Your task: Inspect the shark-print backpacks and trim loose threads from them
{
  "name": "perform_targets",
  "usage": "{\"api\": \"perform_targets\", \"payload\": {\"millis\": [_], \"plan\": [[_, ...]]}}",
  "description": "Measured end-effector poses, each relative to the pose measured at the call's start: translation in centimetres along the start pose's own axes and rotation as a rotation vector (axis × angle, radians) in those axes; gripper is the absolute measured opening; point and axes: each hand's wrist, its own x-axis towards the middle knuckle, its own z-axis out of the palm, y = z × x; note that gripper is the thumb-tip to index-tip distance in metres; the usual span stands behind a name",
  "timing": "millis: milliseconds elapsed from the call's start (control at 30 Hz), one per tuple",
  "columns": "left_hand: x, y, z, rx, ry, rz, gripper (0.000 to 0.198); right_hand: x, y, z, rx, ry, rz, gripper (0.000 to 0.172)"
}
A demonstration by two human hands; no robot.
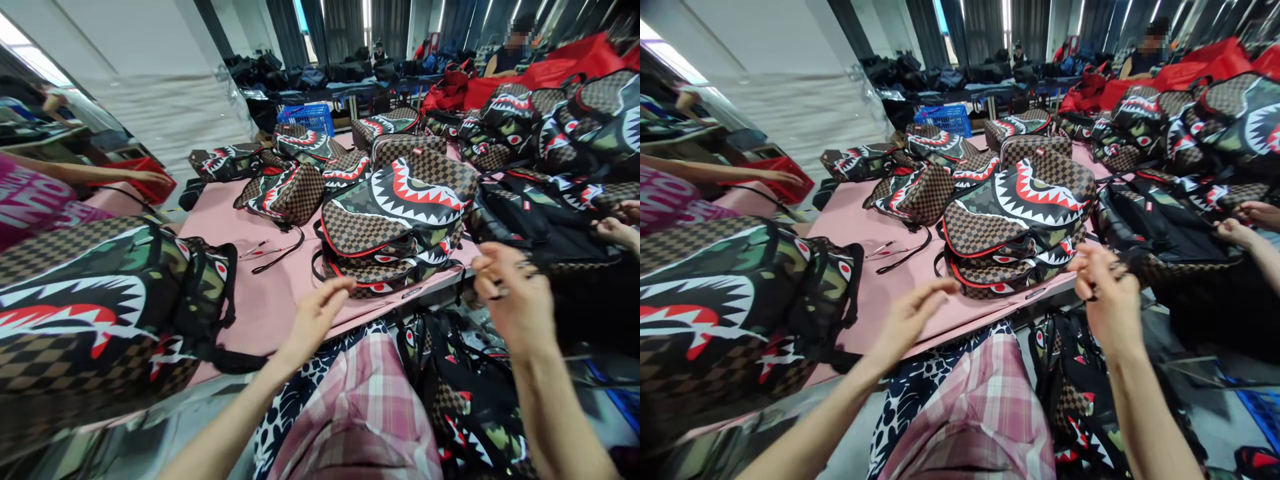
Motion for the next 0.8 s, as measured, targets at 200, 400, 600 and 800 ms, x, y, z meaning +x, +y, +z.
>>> {"api": "perform_targets", "payload": {"millis": [200,400,600,800], "plan": [[-6.3,-8.8,5.9,0.133,-0.492,-0.349,0.025,2.3,7.2,5.1,-0.420,0.040,-0.023,0.022],[-10.8,-13.5,7.5,0.154,-0.713,-0.324,0.028,5.9,10.3,9.1,-0.565,0.046,-0.096,0.021],[-6.4,-19.0,5.0,0.549,-0.373,-0.342,0.041,2.1,14.9,6.2,-0.537,0.083,0.093,0.039],[-4.1,-23.4,3.9,0.607,-0.457,-0.493,0.030,-11.0,19.5,4.4,-0.681,-0.302,0.320,0.035]]}}
